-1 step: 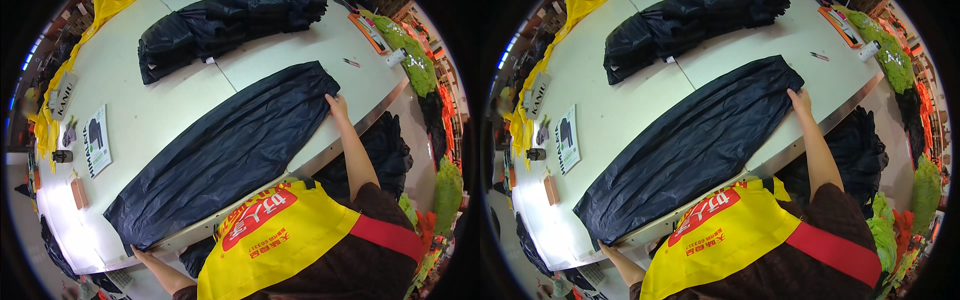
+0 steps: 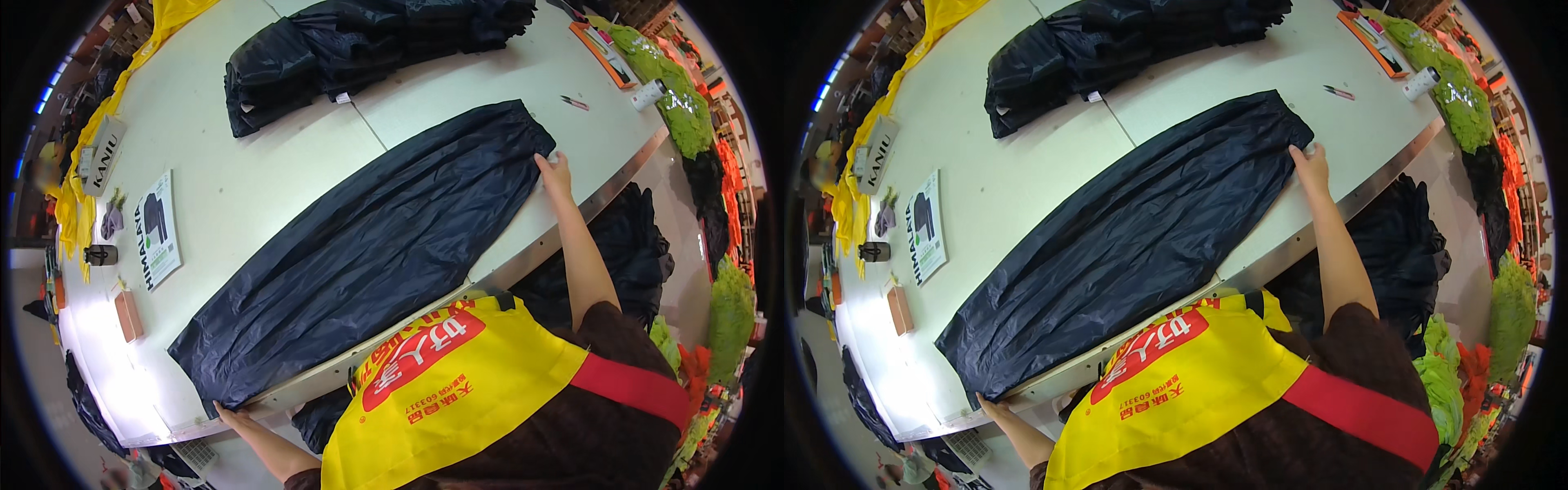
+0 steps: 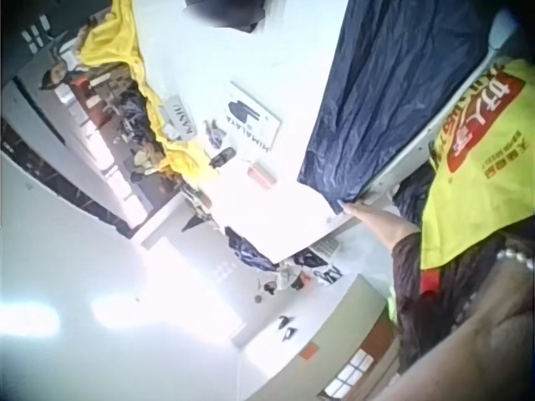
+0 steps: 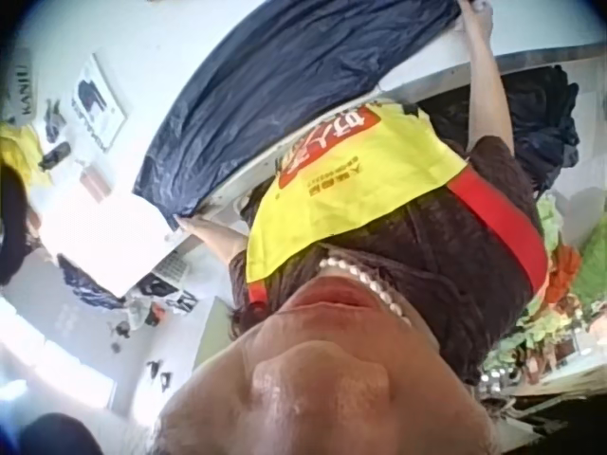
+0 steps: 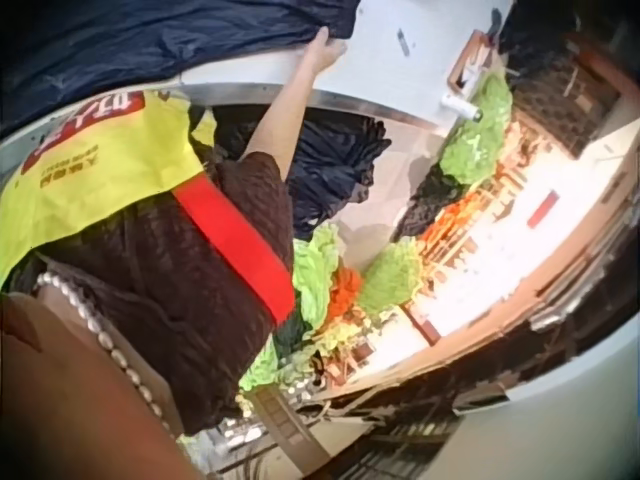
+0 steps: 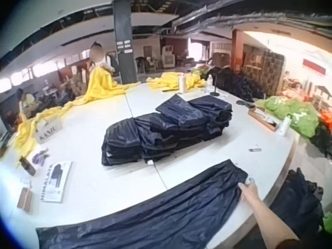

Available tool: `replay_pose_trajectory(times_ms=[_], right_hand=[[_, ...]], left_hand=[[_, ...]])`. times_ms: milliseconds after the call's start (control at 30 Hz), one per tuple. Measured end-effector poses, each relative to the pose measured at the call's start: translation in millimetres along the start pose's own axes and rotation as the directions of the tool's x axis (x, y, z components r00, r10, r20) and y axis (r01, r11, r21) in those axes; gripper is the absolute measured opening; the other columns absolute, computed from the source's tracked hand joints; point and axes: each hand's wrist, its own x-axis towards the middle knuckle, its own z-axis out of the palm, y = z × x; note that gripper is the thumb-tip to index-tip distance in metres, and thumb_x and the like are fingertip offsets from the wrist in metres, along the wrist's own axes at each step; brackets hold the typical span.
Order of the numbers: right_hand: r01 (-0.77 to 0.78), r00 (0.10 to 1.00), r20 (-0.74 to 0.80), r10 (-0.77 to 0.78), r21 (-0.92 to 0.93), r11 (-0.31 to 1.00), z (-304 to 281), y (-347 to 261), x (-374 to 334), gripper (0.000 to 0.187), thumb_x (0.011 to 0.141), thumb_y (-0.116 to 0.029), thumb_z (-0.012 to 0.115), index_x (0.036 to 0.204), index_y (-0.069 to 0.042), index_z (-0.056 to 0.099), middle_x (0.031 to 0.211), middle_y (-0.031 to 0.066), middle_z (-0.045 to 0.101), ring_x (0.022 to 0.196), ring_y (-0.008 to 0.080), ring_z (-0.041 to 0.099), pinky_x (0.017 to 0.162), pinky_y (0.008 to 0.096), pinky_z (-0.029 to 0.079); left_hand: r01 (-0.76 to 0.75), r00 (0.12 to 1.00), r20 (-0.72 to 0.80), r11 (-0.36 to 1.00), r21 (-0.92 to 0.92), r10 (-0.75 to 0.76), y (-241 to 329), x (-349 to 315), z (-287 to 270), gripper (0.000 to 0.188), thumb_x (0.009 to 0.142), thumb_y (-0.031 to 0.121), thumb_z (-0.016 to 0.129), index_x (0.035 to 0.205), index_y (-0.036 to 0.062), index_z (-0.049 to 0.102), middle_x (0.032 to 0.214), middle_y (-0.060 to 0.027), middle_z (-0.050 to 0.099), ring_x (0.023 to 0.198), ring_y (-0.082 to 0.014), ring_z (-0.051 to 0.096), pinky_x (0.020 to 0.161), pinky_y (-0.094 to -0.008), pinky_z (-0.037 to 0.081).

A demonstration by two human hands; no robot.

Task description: The person repeatedly picks up black pants from a white basket, unfolds them on a table, folds them neatly, and stacks them. The process is repeated for multiple pairs of pants throughout the clip.

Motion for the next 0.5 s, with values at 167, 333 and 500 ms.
replay_pose_trajectory(times_ms=[167, 333, 500], right_hand=[[0.793, 0.565, 0.018, -0.825, -0.287, 0.537, 6.7, -56.3, -33.3, 0.049, 0.078, -0.019, 0.062, 0.122, -0.002, 0.047, 0.123, 0.0198, 0.047, 0.115, 0.0363, 0.042, 0.097, 0.0420, 0.034], [0.963, 0.269, 0.393, -0.879, -0.125, 0.239, 65.0, -93.4, -71.1, 0.051, 0.076, -0.028, 0.065, 0.121, -0.006, 0.050, 0.129, 0.0172, 0.043, 0.121, 0.0357, 0.037, 0.100, 0.0482, 0.028], [0.947, 0.319, 0.496, -0.808, -0.125, 0.297, 105.9, -74.3, -85.2, 0.059, 0.077, -0.037, 0.064, 0.123, -0.005, 0.049, 0.135, 0.0191, 0.036, 0.126, 0.0364, 0.029, 0.101, 0.0528, 0.025]], left_hand=[[-0.253, 0.557, -0.256, 0.456, 0.853, 0.790, -7.7, -102.0, 36.8, 0.058, 0.072, 0.028, 0.072, 0.118, -0.0012, 0.051, 0.118, -0.0204, 0.054, 0.106, -0.0342, 0.051, 0.089, -0.0418, 0.040], [-0.947, 0.293, 0.616, 0.130, 0.295, 0.731, -35.0, -314.1, 177.7, 0.027, 0.083, 0.011, 0.061, 0.108, 0.0027, 0.059, 0.109, -0.0122, 0.058, 0.104, -0.0262, 0.052, 0.089, -0.0361, 0.039], [-0.970, -0.185, 0.822, 0.034, -0.241, 0.539, -76.6, -447.7, 300.0, 0.014, 0.080, 0.009, 0.063, 0.092, 0.0024, 0.064, 0.094, -0.0129, 0.062, 0.096, -0.0289, 0.056, 0.085, -0.0365, 0.041]])
